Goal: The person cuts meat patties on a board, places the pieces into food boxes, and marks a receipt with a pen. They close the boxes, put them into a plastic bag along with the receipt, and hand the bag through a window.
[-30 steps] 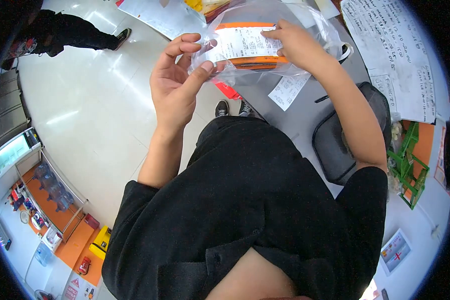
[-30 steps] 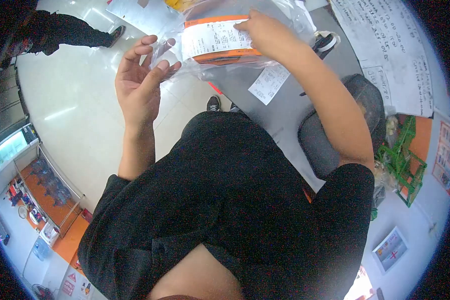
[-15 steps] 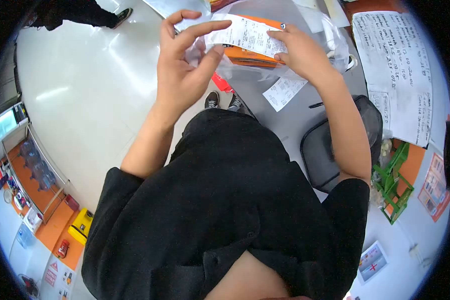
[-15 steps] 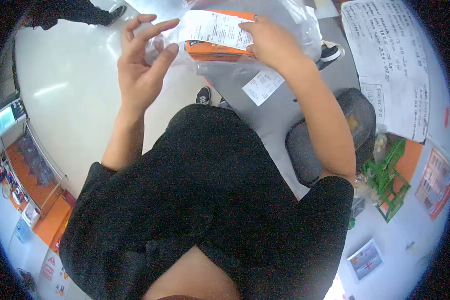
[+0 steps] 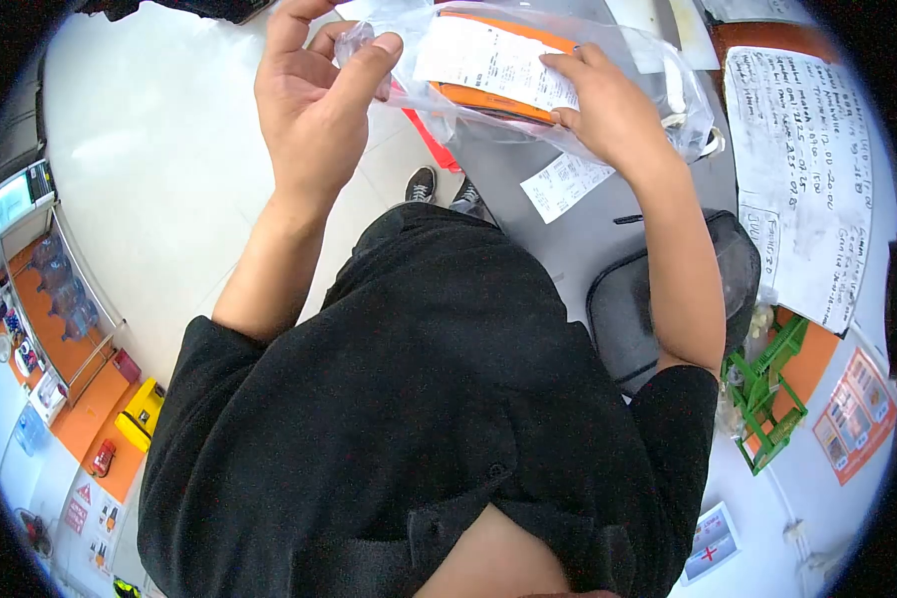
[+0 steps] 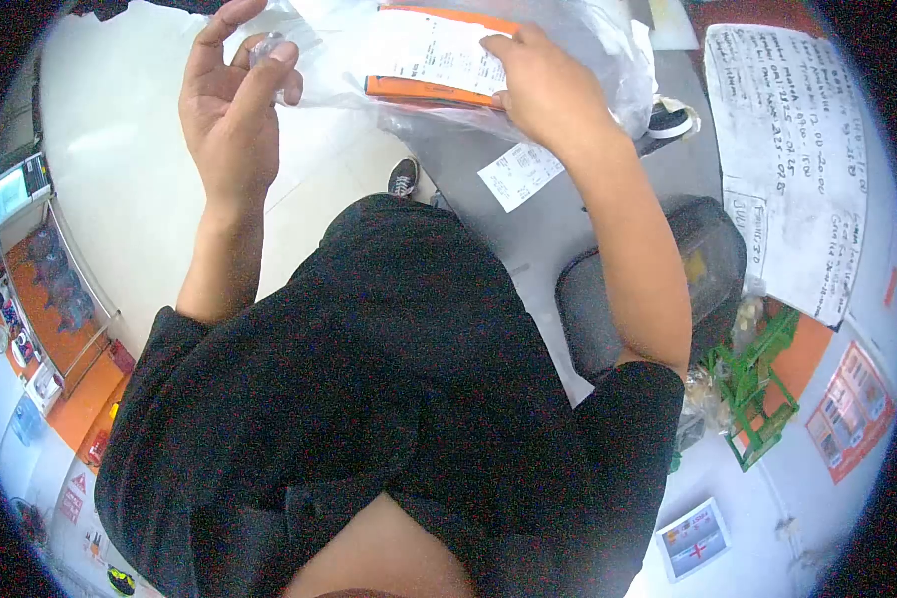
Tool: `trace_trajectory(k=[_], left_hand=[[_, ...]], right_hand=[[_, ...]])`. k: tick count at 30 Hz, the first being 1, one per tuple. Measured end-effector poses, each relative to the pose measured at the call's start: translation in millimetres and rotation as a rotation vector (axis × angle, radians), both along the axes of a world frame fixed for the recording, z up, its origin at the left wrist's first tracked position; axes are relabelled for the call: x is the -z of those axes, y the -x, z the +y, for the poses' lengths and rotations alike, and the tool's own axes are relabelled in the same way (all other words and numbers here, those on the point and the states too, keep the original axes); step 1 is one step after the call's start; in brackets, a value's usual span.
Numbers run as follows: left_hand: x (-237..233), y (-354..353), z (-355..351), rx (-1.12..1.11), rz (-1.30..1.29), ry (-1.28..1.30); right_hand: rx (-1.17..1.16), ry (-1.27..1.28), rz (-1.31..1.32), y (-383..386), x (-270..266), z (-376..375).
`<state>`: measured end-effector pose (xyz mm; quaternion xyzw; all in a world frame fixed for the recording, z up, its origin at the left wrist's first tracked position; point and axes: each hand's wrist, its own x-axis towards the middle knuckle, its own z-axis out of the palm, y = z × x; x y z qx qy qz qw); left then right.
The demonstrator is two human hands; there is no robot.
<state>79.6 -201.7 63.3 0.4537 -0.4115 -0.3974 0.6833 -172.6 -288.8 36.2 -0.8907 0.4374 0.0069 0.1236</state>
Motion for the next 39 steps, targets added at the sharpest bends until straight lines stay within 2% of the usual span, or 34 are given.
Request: trace_trajectory(k=[4,7,9,11,14,17,20,23,25,28,30,31,34,39], left_hand=[[-3,5,-1,0.024,-0.071,0.01],[-4,5,0,0.059,-0.061,0.03],[-8,4,0,0.069,-0.022,0.0],[-10,3,0,0.075,-0.005,-0.015],[-10,3,1,0.097,0.004,-0.016],[-12,2,1,0.14,0.023,-0.02],[-16,1,3,0.16,0.036,-0.04],[-15,0,2,0.155,0.037,-0.023],[-14,-1,1,0.157,0.041,0.012],[-2,-7,-4,0.155,-0.466,0.126],[-3,-7,-13,0.355,-1.026,0.173],[7,8,-11,0.338,-1.053,0.11],[25,33,-10,0.209,-1.229,0.144],[31,37,-8,0.259,-1.365,0.009]], right_hand=[[-0.065,0.017,-0.015,3,3,-7],[-0.005,0.042,-0.115,2,-4,-4],[0.073,0.057,-0.255,-1,-42,7],[0.105,0.267,-0.409,-4,-90,31],[0.168,0.946,-0.055,-12,-127,36],[0.208,0.721,-0.024,30,-102,15],[0.493,0.289,-0.068,30,-103,27],[0.478,0.187,-0.111,35,-103,31],[0.557,0.133,-0.213,41,-96,28],[0.624,0.095,-0.318,39,-95,28],[0.632,0.091,-0.364,39,-93,30],[0.621,0.095,-0.385,39,-89,30],[0.628,0.06,-0.408,35,-90,32],[0.634,-0.021,-0.474,38,-87,37]])
